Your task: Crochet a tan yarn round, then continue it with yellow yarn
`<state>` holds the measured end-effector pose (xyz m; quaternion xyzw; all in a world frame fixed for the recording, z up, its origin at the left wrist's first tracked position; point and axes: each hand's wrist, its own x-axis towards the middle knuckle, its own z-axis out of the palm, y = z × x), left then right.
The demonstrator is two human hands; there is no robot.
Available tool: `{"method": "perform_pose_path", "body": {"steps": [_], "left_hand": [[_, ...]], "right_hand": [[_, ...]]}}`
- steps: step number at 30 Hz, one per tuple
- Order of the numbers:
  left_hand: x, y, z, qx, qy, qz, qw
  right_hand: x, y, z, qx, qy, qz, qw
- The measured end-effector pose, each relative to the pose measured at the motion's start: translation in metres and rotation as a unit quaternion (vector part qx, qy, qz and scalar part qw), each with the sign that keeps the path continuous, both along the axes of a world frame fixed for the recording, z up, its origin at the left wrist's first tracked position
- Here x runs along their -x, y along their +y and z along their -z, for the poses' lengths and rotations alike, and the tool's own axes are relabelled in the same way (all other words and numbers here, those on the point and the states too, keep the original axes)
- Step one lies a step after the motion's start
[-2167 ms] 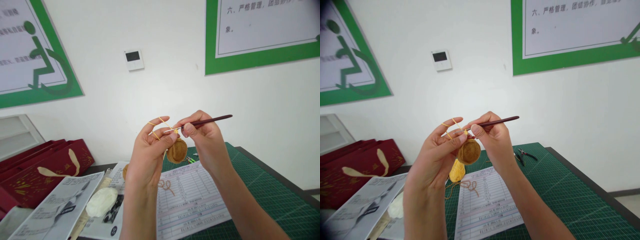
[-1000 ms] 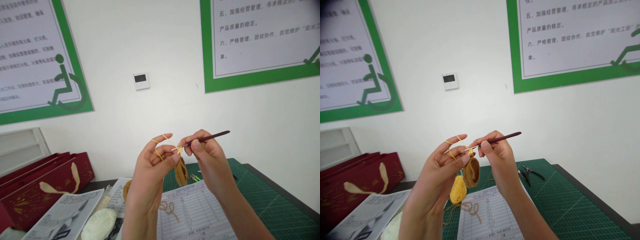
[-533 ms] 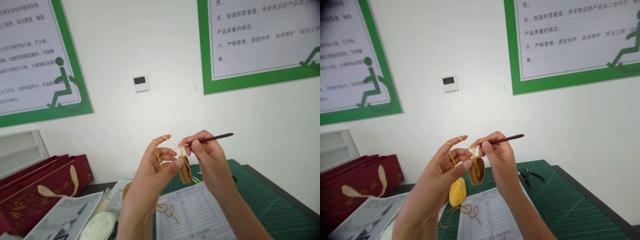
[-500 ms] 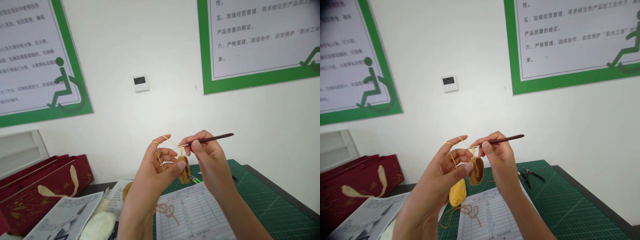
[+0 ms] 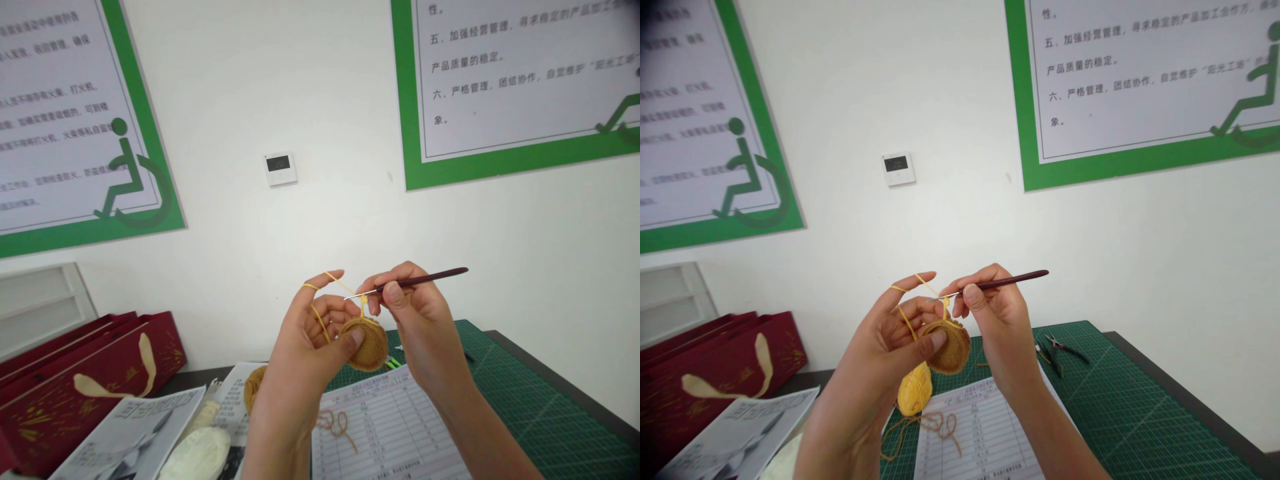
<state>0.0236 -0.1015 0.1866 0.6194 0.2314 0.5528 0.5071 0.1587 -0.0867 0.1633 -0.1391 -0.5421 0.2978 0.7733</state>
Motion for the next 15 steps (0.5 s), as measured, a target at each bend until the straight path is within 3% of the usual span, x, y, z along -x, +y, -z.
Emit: {"method": "perform_pose_path", "body": {"steps": [15], "left_hand": [[-0.0016,0.0013,0.0014,-0.036,-0.034,-0.008,0.999]], "right_hand": [[-0.0017,-0.002,-0.0019,0.012,0.015,-0.027,0.999]]}}
